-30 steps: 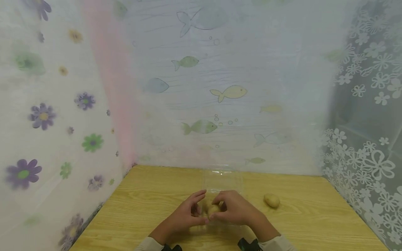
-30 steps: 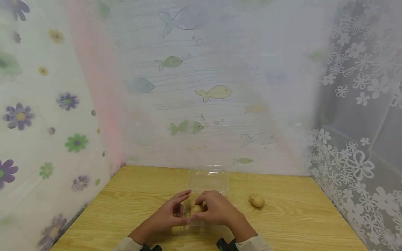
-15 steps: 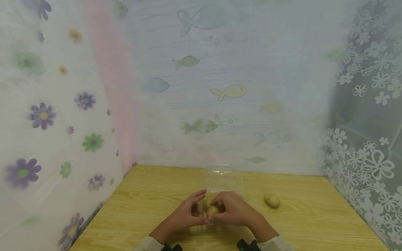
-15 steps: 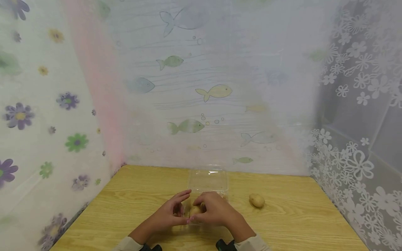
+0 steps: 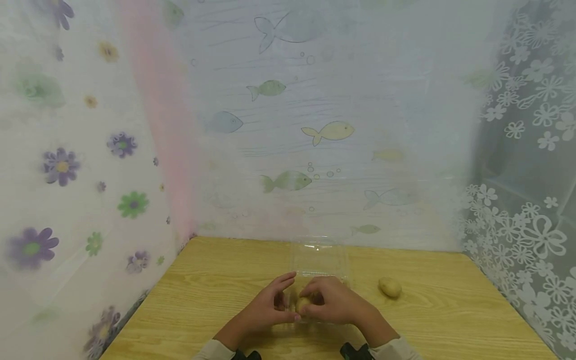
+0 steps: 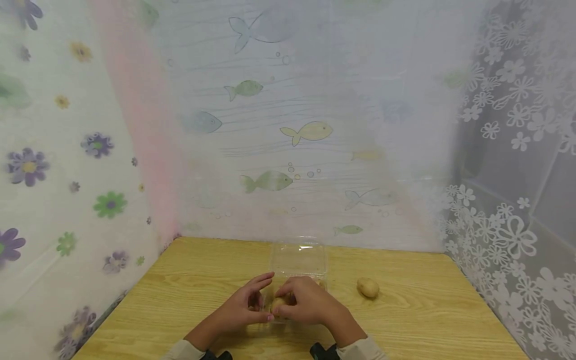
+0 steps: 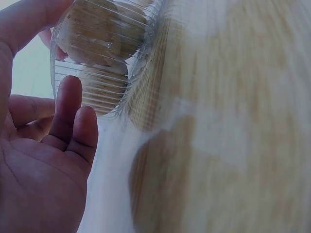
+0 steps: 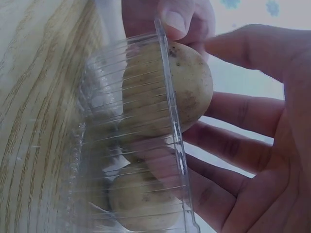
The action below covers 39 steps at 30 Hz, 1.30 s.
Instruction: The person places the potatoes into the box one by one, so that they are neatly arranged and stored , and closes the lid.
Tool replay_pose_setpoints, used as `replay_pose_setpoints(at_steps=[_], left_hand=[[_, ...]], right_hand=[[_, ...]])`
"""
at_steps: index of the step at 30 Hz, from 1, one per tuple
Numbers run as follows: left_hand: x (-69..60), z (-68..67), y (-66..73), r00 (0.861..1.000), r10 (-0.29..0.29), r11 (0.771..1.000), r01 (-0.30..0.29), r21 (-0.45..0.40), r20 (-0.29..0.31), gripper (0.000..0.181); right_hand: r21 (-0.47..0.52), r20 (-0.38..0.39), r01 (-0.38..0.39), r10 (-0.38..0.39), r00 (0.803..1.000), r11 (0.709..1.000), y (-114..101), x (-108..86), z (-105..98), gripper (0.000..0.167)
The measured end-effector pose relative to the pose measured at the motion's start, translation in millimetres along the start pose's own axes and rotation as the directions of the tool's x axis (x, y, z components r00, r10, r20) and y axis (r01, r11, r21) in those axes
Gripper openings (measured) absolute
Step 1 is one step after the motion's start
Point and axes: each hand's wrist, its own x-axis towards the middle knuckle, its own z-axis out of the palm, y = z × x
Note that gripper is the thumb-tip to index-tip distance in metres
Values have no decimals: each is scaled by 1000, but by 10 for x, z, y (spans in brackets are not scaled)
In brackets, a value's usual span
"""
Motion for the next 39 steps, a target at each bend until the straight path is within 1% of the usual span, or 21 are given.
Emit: replay_pose_setpoints(at_steps=[8, 12, 18, 24, 28, 33, 39], left_hand=[[-5, -4, -3, 1000, 3, 1000, -3, 1, -1, 92], [-5, -2, -10, 1000, 6, 1000, -6, 8, -1, 93], [-3, -2, 0, 1000, -5, 1000, 5, 14, -5, 93], [2, -3, 11, 1000, -19, 1000, 19, 11, -11, 93], [4, -2, 6, 1000, -20, 1000, 20, 19, -13, 93], [10, -1, -1, 1000, -24, 1000, 25, 19, -10, 92], [5, 2, 12, 1000, -27, 1000, 27, 9, -10, 93]], right_hand=[[18, 17, 2, -2, 1000, 1000, 18, -2, 4, 30], [18, 10, 22, -22, 1000, 1000, 10, 4, 7, 30], [8, 0, 43, -43, 999, 999, -4, 14, 17, 28], [28, 2, 18, -18, 1000, 999, -15, 3, 15, 27], [15, 6, -5, 5, 1000, 1000, -14, -7, 16, 27], [-12, 2, 11, -11, 1000, 1000, -2, 0, 17, 25], [-15, 11, 17, -17, 1000, 1000, -1, 7, 17, 22]])
